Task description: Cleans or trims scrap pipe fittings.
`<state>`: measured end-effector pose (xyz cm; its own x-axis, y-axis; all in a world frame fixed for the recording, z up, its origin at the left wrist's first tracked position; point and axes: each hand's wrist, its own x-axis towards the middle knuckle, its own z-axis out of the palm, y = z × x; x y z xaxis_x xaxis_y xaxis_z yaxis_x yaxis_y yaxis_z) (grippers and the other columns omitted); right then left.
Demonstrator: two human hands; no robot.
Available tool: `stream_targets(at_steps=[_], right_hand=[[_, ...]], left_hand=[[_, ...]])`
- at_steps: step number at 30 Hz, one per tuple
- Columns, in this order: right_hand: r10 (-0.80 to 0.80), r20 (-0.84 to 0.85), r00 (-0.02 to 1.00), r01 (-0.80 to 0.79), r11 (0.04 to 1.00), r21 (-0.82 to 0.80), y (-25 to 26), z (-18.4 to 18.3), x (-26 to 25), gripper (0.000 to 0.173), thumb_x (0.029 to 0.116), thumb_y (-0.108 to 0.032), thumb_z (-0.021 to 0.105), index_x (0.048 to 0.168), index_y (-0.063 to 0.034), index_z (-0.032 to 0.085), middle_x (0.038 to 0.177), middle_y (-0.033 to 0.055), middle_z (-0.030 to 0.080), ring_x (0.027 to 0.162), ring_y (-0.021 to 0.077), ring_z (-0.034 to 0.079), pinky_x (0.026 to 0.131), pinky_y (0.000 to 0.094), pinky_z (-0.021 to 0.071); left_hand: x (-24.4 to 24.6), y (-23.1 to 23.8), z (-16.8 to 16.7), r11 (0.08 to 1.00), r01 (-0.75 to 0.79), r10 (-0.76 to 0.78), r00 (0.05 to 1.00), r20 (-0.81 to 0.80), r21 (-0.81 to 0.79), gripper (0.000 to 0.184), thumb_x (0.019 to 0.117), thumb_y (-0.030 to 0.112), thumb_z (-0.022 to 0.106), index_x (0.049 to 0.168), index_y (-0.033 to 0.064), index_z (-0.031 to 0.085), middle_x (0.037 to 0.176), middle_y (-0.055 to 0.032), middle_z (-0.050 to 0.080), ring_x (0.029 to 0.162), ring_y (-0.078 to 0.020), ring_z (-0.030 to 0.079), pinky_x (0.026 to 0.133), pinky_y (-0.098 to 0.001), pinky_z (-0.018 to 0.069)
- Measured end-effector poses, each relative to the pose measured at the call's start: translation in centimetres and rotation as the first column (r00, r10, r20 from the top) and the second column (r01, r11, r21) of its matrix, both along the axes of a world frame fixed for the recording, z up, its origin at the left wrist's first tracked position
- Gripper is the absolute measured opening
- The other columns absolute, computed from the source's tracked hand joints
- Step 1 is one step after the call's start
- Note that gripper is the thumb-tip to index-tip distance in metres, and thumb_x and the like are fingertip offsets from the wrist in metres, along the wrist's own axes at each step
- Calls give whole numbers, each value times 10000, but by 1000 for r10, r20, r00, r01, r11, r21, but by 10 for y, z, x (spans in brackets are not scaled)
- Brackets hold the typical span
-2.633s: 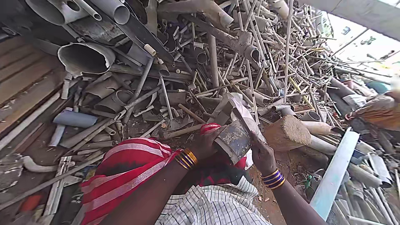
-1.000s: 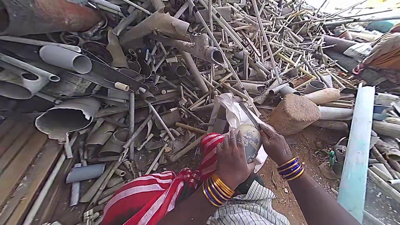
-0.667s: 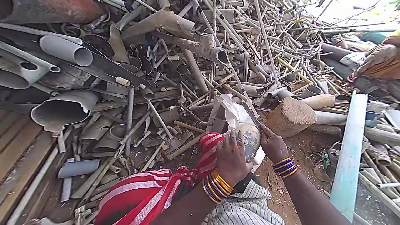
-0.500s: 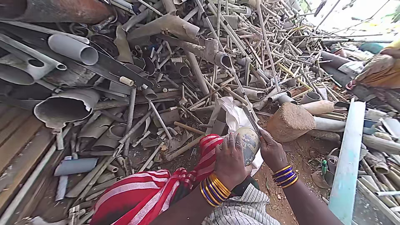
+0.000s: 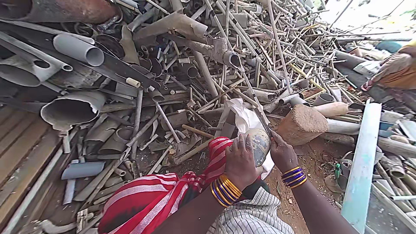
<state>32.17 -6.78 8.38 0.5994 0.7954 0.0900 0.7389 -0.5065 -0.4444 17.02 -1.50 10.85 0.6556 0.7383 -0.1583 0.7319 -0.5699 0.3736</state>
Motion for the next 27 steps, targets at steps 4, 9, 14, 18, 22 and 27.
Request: stream_targets(at_steps=[4, 9, 14, 18, 22, 27], right_hand=[[86, 161, 983, -110, 984, 144, -10, -4, -15, 422, 1052, -156, 432, 1423, -96, 623, 929, 233, 755, 791, 458, 729, 666, 607, 546], [37, 161, 986, -45, 998, 45, -9, 2, -10, 442, 1079, -188, 388, 1479, -133, 570, 979, 237, 751, 851, 459, 726, 715, 598, 543], [29, 179, 983, -33, 999, 20, -13, 0, -2, 440, 1078, -182, 388, 1473, -140, 578, 949, 239, 749, 852, 468, 723, 713, 603, 541], [61, 205, 977, -75, 995, 62, -20, 3, -7, 437, 1058, -168, 417, 1453, -102, 593, 900, 240, 746, 792, 460, 724, 671, 610, 540], [67, 241, 968, -96, 989, 109, -26, -4, -6, 428, 1047, -168, 431, 1423, -100, 625, 853, 235, 742, 735, 458, 718, 623, 601, 536], [69, 298, 952, -78, 997, 16, -31, 7, -7, 435, 1053, -182, 438, 1455, -137, 599, 843, 231, 738, 726, 457, 717, 610, 597, 536]], left_hand=[[1, 0, 0, 1000, 4, -4, 1000, -13, -15, 1126, 803, 546, 771, 1627, 32, 200, 1657, -233, 257, 1515, -386, 300, 1137, -566, 342], [4, -2, 2, 1000, 19, -19, 1000, -11, -20, 1118, 811, 533, 771, 1630, 42, 191, 1663, -228, 243, 1522, -390, 281, 1140, -571, 331], [8, -7, 4, 998, 54, -55, 997, -54, -26, 1101, 833, 523, 757, 1633, 42, 173, 1672, -219, 226, 1537, -391, 246, 1151, -597, 309], [10, -10, 4, 997, 72, -73, 997, -28, -26, 1098, 825, 494, 773, 1635, 52, 177, 1672, -223, 227, 1534, -409, 246, 1145, -622, 301], [15, -12, 5, 993, 108, -111, 992, -55, -52, 1094, 841, 479, 774, 1639, 56, 157, 1684, -218, 191, 1540, -417, 221, 1152, -635, 282], [18, -17, 4, 992, 117, -120, 991, -62, -37, 1109, 849, 486, 761, 1619, -24, 147, 1677, -249, 182, 1548, -404, 214, 1191, -607, 247]])
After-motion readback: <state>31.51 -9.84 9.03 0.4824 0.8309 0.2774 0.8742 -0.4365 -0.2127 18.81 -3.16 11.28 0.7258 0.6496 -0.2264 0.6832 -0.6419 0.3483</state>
